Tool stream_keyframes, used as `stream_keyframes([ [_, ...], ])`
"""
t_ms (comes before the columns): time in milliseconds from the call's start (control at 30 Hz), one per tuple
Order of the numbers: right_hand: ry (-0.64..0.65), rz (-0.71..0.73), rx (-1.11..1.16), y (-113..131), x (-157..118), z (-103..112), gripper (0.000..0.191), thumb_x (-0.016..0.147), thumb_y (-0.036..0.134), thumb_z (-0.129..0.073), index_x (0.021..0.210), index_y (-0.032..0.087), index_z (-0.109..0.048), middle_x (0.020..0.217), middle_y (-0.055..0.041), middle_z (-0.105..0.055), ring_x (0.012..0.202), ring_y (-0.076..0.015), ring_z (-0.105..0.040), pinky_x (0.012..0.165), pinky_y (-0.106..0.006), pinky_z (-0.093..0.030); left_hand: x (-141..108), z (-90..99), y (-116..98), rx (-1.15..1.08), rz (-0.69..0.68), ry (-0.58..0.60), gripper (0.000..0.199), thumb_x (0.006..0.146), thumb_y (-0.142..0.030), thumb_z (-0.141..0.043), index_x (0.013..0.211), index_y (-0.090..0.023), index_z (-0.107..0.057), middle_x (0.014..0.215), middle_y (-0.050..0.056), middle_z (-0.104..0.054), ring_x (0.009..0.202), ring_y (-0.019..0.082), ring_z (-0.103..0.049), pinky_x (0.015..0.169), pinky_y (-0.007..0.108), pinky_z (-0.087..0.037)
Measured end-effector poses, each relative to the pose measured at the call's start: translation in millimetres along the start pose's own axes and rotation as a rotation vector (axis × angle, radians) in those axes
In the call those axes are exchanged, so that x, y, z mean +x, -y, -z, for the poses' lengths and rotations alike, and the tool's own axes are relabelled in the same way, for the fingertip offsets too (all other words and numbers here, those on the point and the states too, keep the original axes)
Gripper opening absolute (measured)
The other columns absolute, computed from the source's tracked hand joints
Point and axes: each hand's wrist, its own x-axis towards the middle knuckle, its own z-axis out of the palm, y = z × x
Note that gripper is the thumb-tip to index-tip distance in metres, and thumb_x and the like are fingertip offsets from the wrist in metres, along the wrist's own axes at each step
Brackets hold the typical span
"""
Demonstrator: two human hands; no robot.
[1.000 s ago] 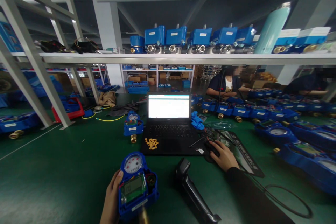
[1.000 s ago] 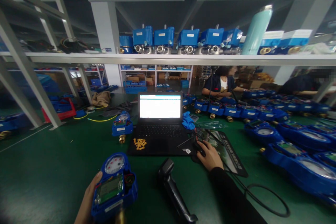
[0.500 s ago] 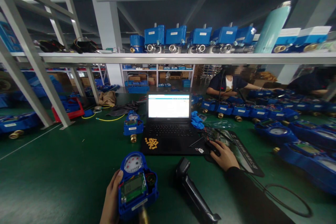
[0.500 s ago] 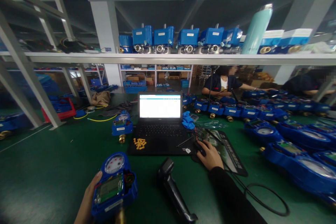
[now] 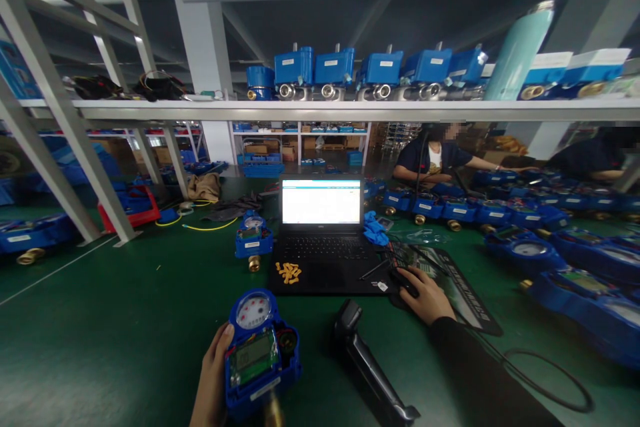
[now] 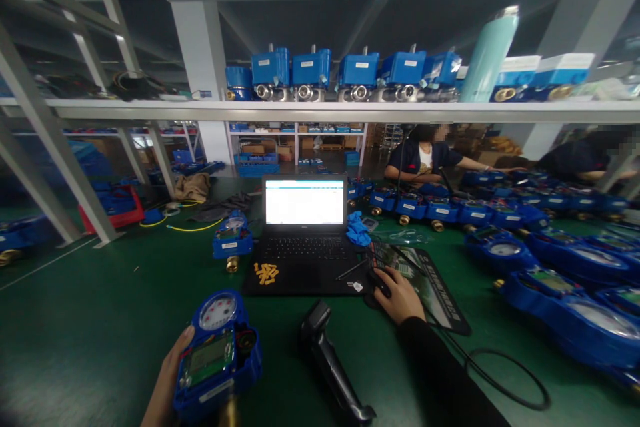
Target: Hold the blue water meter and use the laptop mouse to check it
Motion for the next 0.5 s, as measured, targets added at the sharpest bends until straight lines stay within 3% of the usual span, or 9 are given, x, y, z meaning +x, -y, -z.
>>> stream_keyframes([
  [133,-0.078,-0.021,-0.015,13,3,14,0.047,0.082,0.038,-0.045,0.124,0.023,-0.060,0.130,-0.0118,-0.054,0.116,-0.0316,-0.052,0.095,-0.048,-0.047,-3,-3.6,-2,0.012,-0.015,0.006,0.040,0.092,-0.026,-0.050,0.129,-0.011,-0.049,0.100,0.012,-0.068,0.081,0.023,-0.068,0.067,0.029,-0.055],
  [233,-0.139,-0.031,0.066,45,-3,39,0.044,0.081,0.045,-0.045,0.112,0.020,-0.064,0.122,-0.0135,-0.059,0.117,-0.0319,-0.051,0.098,-0.048,-0.044,0,-2.5,-1,0.023,-0.015,0.026,0.040,0.092,-0.028,-0.051,0.129,-0.012,-0.048,0.106,0.014,-0.066,0.084,0.024,-0.067,0.066,0.031,-0.055],
  [300,-0.008,-0.054,0.189,79,-17,59,0.041,0.084,0.050,-0.042,0.098,0.020,-0.066,0.105,-0.0111,-0.065,0.098,-0.0257,-0.061,0.086,-0.039,-0.050,3,-0.6,1,0.025,-0.025,0.036,0.041,0.092,-0.029,-0.051,0.129,-0.012,-0.047,0.110,0.014,-0.064,0.086,0.025,-0.067,0.067,0.032,-0.055],
  [367,0.246,-0.081,0.297,118,-39,74,0.042,0.085,0.054,-0.042,0.102,0.022,-0.062,0.092,-0.0059,-0.067,0.076,-0.0193,-0.064,0.069,-0.032,-0.051,6,1.1,2,0.024,-0.044,0.053,0.041,0.092,-0.030,-0.052,0.128,-0.012,-0.048,0.110,0.014,-0.064,0.087,0.024,-0.066,0.068,0.031,-0.055],
  [433,0.433,-0.118,0.318,152,-60,84,0.049,0.079,0.052,-0.052,0.116,0.021,-0.057,0.097,-0.0059,-0.068,0.076,-0.0198,-0.065,0.069,-0.031,-0.051,6,1.7,3,0.024,-0.055,0.076,0.041,0.091,-0.030,-0.053,0.128,-0.012,-0.048,0.107,0.014,-0.065,0.087,0.024,-0.067,0.069,0.031,-0.055],
  [500,0.514,-0.157,0.323,174,-75,89,0.054,0.073,0.039,-0.059,0.123,0.018,-0.054,0.111,-0.0094,-0.066,0.091,-0.0242,-0.065,0.079,-0.034,-0.050,5,1.1,3,0.027,-0.060,0.099,0.041,0.091,-0.030,-0.054,0.127,-0.012,-0.048,0.103,0.014,-0.066,0.084,0.025,-0.067,0.069,0.034,-0.055],
])
